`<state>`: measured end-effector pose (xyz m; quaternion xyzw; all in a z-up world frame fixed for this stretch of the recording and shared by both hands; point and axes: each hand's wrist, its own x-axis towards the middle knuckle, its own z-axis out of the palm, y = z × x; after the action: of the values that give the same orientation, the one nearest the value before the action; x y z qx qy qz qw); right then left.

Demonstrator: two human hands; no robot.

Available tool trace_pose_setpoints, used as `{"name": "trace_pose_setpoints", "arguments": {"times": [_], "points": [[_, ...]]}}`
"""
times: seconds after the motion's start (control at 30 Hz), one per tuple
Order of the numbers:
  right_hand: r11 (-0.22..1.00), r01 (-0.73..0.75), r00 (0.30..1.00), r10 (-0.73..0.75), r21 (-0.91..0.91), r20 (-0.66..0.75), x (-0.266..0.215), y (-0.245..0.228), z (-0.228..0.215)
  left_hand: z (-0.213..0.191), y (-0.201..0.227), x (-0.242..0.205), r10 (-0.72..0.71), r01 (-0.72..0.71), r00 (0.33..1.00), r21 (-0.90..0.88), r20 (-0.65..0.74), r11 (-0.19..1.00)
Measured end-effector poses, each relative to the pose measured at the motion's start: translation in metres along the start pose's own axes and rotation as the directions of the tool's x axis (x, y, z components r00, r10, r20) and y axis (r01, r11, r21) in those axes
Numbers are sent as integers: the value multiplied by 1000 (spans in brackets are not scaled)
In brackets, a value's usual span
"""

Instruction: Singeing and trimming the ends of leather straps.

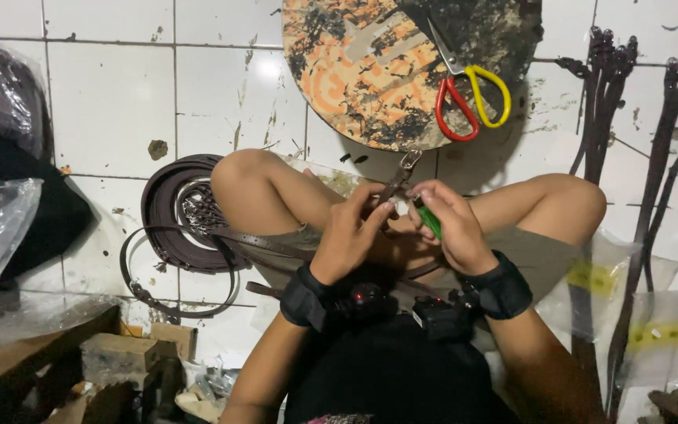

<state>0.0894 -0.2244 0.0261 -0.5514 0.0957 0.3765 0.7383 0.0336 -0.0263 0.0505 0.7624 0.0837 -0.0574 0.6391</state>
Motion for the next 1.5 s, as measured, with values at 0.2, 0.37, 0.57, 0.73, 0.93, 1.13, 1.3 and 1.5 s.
{"name": "trace_pose_setpoints", "arguments": {"times": [0.2,0.37,0.57,0.73,0.93,1.13,1.3,1.5], "points": [[990,-79,996,82,113,-24,10,28,-26,10,-1,-1,40,-41,999,7,22,999],[968,-104,989,126,229,-83,7,15,-12,12,-2,0,77,-79,996,68,33,995],[983,-52,996,64,178,-66,7,18,-9,13,-1,0,0,-3,1000,127,23,992],[985,-48,997,58,168,-56,5,14,-6,10,6,-2,30,-36,998,121,46,992],[986,-52,995,65,156,-77,4,13,-5,12,-4,-4,120,-121,993,116,14,986],[989,-32,996,43,143,-77,3,10,-4,10,-2,-4,81,-84,996,89,37,992],[990,-43,994,55,131,-91,2,6,1,11,-2,-5,77,-79,996,77,36,994],[991,-49,993,61,121,-97,2,9,-1,11,-3,-5,74,-77,997,93,32,993]]}}
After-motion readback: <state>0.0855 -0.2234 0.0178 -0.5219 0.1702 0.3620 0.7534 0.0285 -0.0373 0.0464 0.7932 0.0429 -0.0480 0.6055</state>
